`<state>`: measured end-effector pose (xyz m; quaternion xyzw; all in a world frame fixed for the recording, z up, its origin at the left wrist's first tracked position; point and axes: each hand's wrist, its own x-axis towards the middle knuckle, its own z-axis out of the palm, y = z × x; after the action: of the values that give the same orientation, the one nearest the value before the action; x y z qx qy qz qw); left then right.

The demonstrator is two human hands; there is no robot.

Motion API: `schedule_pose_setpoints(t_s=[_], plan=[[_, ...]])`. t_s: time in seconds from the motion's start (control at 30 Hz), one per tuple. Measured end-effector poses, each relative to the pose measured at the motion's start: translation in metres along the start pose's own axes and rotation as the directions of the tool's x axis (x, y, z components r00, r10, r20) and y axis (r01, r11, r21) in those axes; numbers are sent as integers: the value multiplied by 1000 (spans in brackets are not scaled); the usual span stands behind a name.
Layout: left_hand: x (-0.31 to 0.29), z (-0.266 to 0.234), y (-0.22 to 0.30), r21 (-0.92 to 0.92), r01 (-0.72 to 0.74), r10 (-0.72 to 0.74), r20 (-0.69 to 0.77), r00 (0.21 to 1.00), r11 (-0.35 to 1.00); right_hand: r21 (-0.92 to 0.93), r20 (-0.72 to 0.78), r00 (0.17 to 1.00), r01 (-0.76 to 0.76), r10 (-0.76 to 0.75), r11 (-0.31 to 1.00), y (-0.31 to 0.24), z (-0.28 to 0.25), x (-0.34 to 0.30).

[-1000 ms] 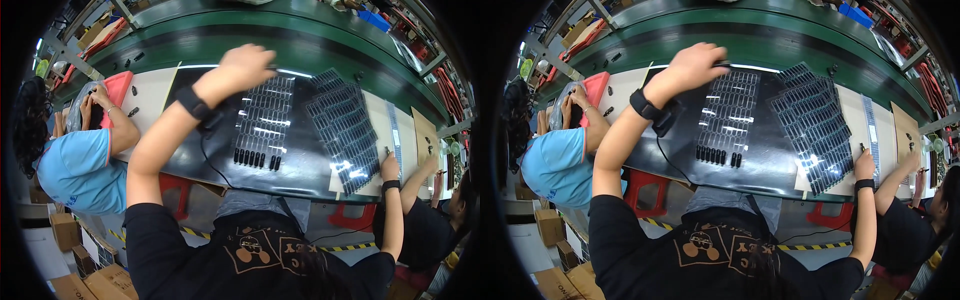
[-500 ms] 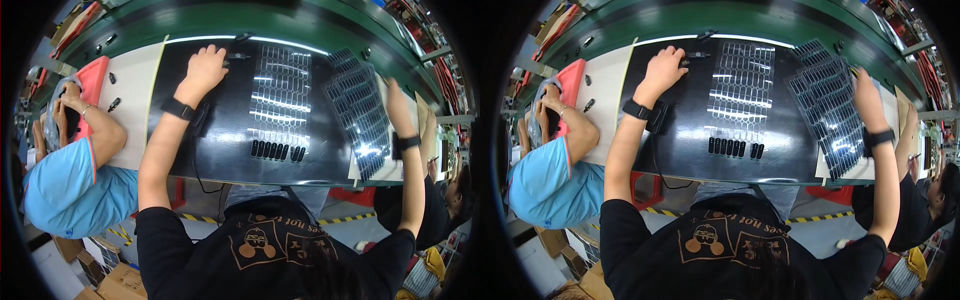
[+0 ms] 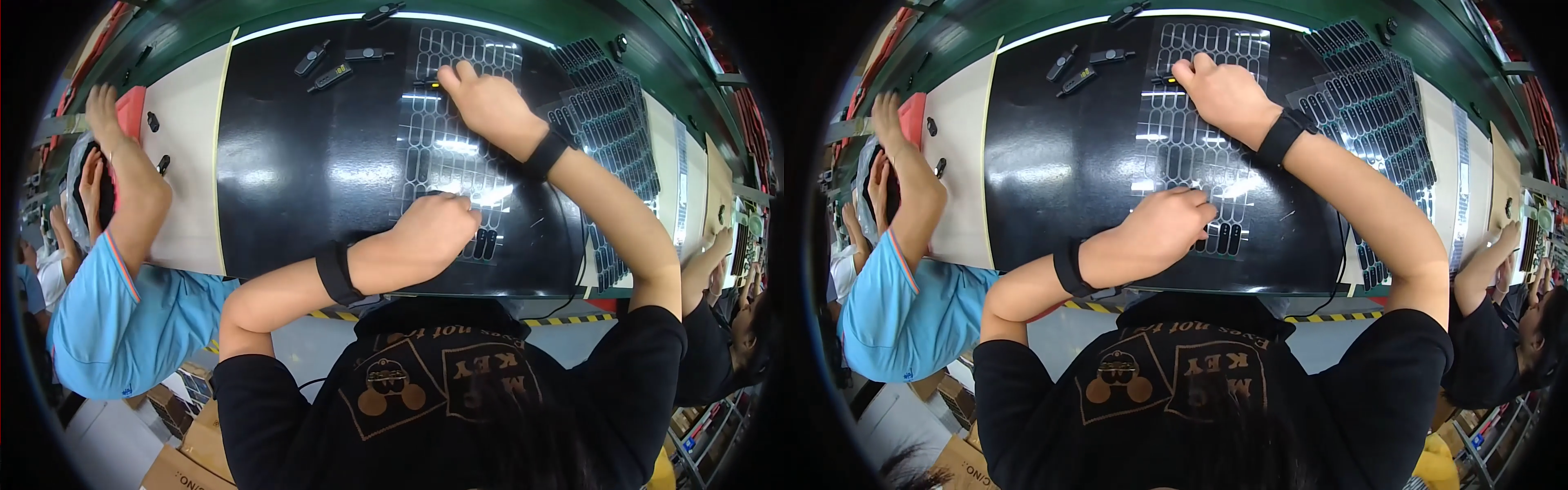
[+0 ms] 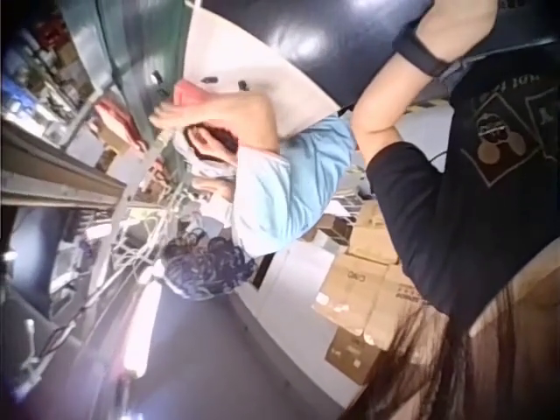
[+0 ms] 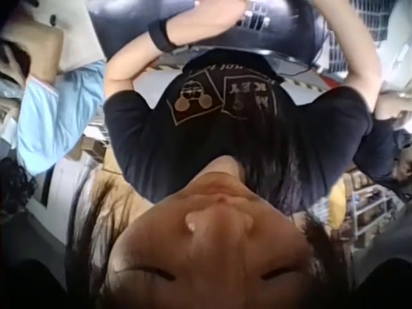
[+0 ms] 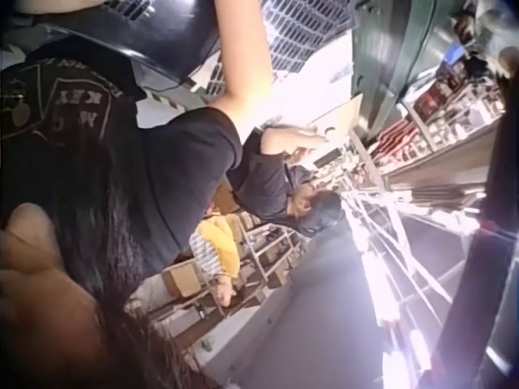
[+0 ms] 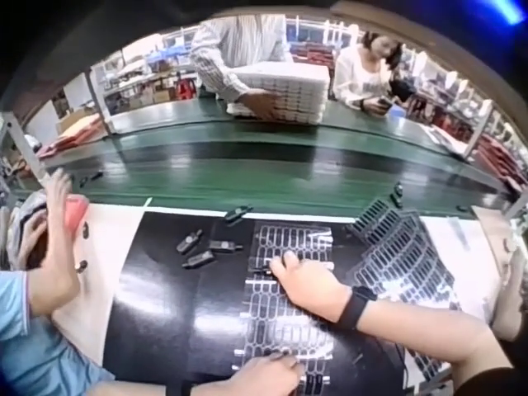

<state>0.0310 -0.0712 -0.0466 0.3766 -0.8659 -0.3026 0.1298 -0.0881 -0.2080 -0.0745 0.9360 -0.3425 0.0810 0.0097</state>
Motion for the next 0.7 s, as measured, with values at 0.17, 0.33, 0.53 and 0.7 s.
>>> schedule_pose_setpoints(t_s=[0.17, 0.33, 0.53, 0.7], plan=[[-7, 2, 12, 46, 29, -27, -35, 999, 999, -43, -36, 999, 2, -4, 999, -2, -3, 0], [-25, -5, 41, 246, -130, 175, -170, 970, 960, -39, -56, 998, 24, -26, 999, 2, 3, 0], [-36, -22, 40, 181, -155, 207, -314, 927, 971, -82, -37, 998, 50, -53, 995, 7, -3, -4], [-43, -50, 39, 113, -99, 137, -410, 902, 989, -104, -81, 994, 70, -79, 992, 6, -4, -8]])
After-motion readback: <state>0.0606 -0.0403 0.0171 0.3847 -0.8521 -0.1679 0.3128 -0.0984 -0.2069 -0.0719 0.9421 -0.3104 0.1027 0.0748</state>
